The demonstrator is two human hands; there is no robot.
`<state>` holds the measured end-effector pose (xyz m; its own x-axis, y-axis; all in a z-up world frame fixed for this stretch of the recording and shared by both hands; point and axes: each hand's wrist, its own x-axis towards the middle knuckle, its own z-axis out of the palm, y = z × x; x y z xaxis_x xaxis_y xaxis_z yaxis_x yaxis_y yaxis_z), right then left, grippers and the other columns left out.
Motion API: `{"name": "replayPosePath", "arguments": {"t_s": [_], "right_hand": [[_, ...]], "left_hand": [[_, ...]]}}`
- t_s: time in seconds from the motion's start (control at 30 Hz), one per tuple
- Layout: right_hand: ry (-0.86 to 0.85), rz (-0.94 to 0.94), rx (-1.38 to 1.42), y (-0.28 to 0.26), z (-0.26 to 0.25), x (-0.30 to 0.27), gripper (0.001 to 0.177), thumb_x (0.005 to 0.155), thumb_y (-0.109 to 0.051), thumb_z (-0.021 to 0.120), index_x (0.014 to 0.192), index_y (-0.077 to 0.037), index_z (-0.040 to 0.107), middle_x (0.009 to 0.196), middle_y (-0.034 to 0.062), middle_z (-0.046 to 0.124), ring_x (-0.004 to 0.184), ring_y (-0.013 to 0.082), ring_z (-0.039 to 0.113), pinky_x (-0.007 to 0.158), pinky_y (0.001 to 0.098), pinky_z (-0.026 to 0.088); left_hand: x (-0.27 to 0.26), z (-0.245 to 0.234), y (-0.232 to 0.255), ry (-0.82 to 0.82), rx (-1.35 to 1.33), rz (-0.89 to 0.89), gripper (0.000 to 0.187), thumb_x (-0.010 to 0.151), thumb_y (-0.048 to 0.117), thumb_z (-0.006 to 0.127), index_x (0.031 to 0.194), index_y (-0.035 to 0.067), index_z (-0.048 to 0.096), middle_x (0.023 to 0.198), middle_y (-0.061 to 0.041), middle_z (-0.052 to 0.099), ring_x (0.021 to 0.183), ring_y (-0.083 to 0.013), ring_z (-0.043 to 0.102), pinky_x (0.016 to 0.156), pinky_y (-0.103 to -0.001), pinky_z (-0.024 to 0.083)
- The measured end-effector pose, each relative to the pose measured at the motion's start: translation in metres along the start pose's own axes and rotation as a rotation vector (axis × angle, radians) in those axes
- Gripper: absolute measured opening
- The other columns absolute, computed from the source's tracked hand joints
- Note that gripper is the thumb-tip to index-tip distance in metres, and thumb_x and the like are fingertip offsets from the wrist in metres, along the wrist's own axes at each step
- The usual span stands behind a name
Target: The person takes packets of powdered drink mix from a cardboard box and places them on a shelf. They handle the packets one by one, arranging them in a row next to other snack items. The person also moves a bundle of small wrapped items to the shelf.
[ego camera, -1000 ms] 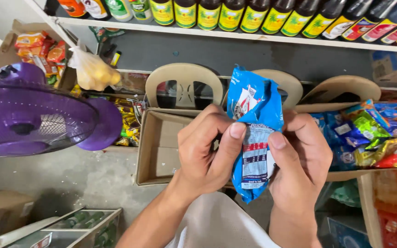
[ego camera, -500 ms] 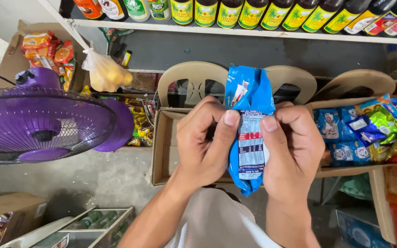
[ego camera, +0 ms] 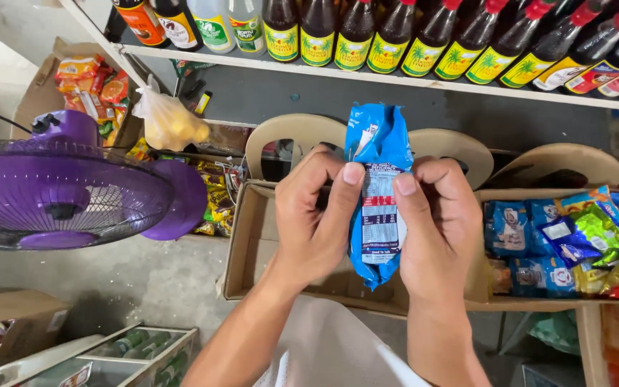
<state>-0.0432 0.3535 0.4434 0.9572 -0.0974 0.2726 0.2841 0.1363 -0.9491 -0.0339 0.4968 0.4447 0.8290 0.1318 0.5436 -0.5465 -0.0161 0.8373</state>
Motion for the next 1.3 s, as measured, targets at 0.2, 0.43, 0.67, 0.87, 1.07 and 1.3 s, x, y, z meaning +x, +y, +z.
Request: {"name": "replayPosePath", "arguments": {"t_s": [0.2, 0.43, 0.67, 0.87, 1.07, 1.3], "right_hand": [[-0.132, 0.013, 0.141, -0.006, -0.026, 0.005, 0.024, 0.093, -0.003, 0.066, 0.113, 0.001, 0.055, 0.101, 0.0055, 0.062, 0.093, 0.0099, 0.056, 0.091, 0.0264, 0.046], [-0.179, 0.021, 0.184, -0.006, -0.036, 0.001, 0.045, 0.086, -0.002, 0.065, 0.128, 0.000, 0.049, 0.111, 0.0092, 0.060, 0.102, 0.0136, 0.059, 0.098, 0.0299, 0.049], [-0.109, 0.044, 0.157, -0.007, -0.033, 0.006, 0.041, 0.087, 0.001, 0.064, 0.126, 0.000, 0.050, 0.113, 0.0084, 0.061, 0.103, 0.0138, 0.058, 0.095, 0.0295, 0.049], [-0.067, 0.050, 0.164, -0.002, -0.016, 0.008, 0.032, 0.089, 0.002, 0.064, 0.119, -0.001, 0.053, 0.107, 0.0065, 0.061, 0.099, 0.0132, 0.056, 0.091, 0.0285, 0.047], [-0.037, 0.019, 0.190, 0.004, 0.031, 0.004, 0.029, 0.092, 0.003, 0.064, 0.119, -0.001, 0.054, 0.108, 0.0059, 0.060, 0.100, 0.0131, 0.056, 0.092, 0.0285, 0.046], [0.033, 0.034, 0.191, 0.016, 0.122, 0.001, 0.031, 0.091, 0.006, 0.064, 0.119, -0.001, 0.053, 0.110, 0.0079, 0.062, 0.101, 0.0134, 0.058, 0.092, 0.0285, 0.048]], "left_hand": [[-0.002, 0.028, -0.006, 0.071, 0.093, 0.048, 0.026, 0.111, 0.012, 0.061, 0.089, 0.002, 0.053, 0.080, -0.004, 0.049, 0.065, -0.0120, 0.044, 0.061, -0.026, 0.037], [-0.006, 0.045, -0.009, 0.117, 0.103, 0.070, 0.023, 0.111, 0.011, 0.061, 0.091, 0.001, 0.056, 0.079, -0.005, 0.050, 0.065, -0.0126, 0.044, 0.060, -0.027, 0.038], [-0.002, 0.047, -0.016, 0.104, 0.076, 0.101, 0.022, 0.112, 0.011, 0.060, 0.092, 0.002, 0.056, 0.079, -0.005, 0.050, 0.066, -0.0127, 0.045, 0.062, -0.027, 0.038], [0.004, 0.027, -0.021, 0.068, 0.014, 0.100, 0.022, 0.112, 0.012, 0.059, 0.094, 0.002, 0.056, 0.078, -0.005, 0.052, 0.069, -0.0128, 0.046, 0.063, -0.027, 0.039], [0.017, -0.019, -0.025, 0.003, -0.064, 0.096, 0.020, 0.112, 0.012, 0.060, 0.095, 0.002, 0.057, 0.083, -0.005, 0.053, 0.071, -0.0125, 0.049, 0.065, -0.027, 0.041], [0.043, -0.105, -0.034, -0.033, -0.112, 0.087, 0.020, 0.112, 0.012, 0.060, 0.096, 0.001, 0.058, 0.080, -0.005, 0.053, 0.071, -0.0122, 0.048, 0.066, -0.026, 0.041]]}}
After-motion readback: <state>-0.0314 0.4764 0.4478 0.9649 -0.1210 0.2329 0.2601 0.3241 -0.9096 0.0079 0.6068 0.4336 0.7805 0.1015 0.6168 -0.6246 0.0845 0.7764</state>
